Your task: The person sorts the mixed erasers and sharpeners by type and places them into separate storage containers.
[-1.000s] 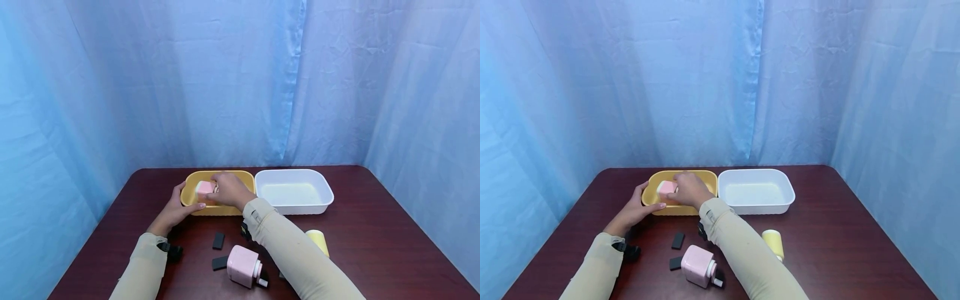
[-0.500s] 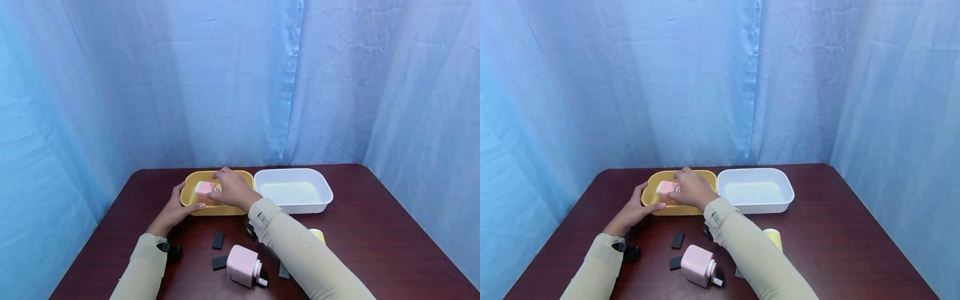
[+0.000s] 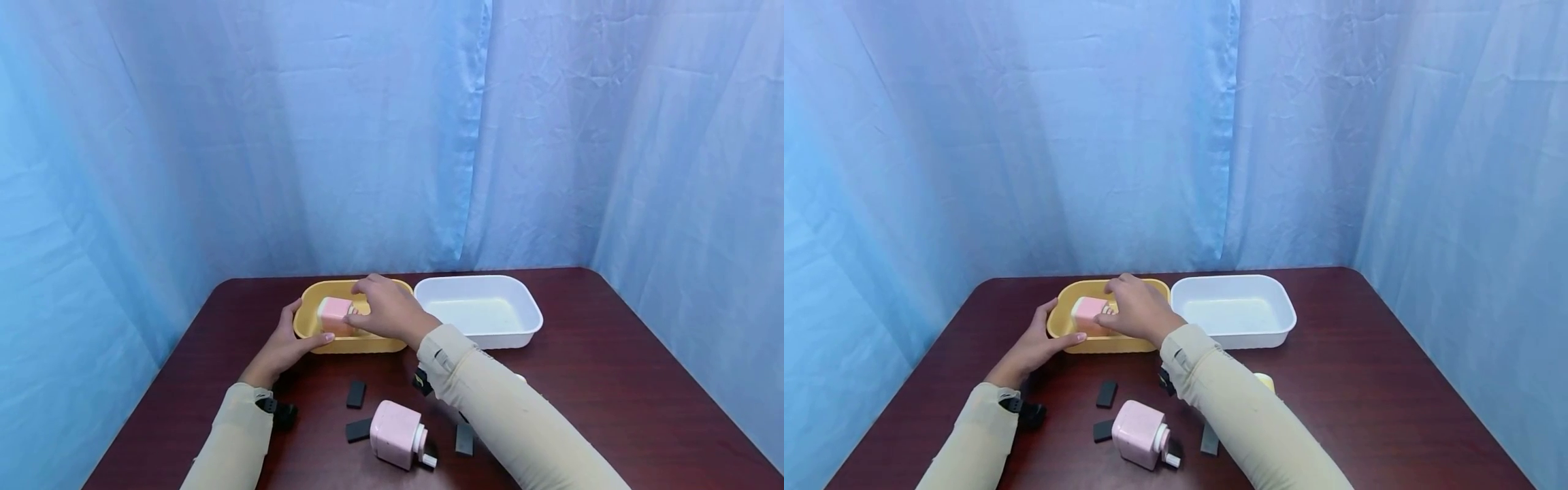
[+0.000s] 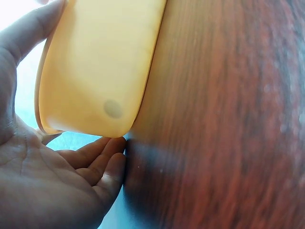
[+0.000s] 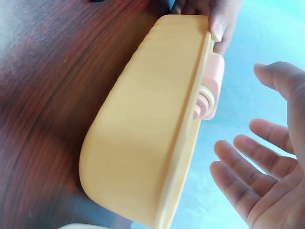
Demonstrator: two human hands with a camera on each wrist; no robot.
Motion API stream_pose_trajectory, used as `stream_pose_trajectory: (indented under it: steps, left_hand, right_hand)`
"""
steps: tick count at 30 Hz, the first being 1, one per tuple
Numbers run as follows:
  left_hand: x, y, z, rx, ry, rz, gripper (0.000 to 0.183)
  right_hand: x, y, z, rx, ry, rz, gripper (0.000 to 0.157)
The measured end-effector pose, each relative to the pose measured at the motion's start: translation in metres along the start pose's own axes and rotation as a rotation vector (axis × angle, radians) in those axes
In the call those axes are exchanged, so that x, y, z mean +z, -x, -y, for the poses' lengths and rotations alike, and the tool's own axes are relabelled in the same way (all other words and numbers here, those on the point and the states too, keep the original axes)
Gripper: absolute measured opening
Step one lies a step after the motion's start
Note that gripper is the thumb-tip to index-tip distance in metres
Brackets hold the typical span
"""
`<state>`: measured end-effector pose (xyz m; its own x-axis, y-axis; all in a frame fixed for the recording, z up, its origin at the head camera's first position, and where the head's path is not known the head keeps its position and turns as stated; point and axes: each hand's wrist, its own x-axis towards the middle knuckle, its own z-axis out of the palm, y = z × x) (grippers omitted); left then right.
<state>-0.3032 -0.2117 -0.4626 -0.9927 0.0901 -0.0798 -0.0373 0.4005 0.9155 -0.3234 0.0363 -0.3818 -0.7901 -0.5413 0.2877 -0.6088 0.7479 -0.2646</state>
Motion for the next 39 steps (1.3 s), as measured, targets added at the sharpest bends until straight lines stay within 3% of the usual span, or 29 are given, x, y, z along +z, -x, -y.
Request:
stream_pose_trajectory:
  steps: [8,17,28,39]
  left_hand:
    - [0.0,0.0,0.0,0.003,0.01,0.002,0.119]
    - [0.0,-0.002,0.001,0.023,0.025,0.002,0.118]
    - [-0.001,-0.002,0.001,0.015,0.019,-0.004,0.119]
    - [-0.004,0.002,0.003,0.005,0.015,0.004,0.12]
  right_hand:
    - [-0.009,0.009,0.004,-0.028,-0.02,0.005,0.054]
    - [-0.021,0.023,0.012,-0.069,-0.022,-0.026,0.041]
    - [-0.029,0.032,0.015,-0.105,-0.116,-0.078,0.032]
    - [-0.041,0.048,0.019,-0.064,-0.184,-0.063,0.036]
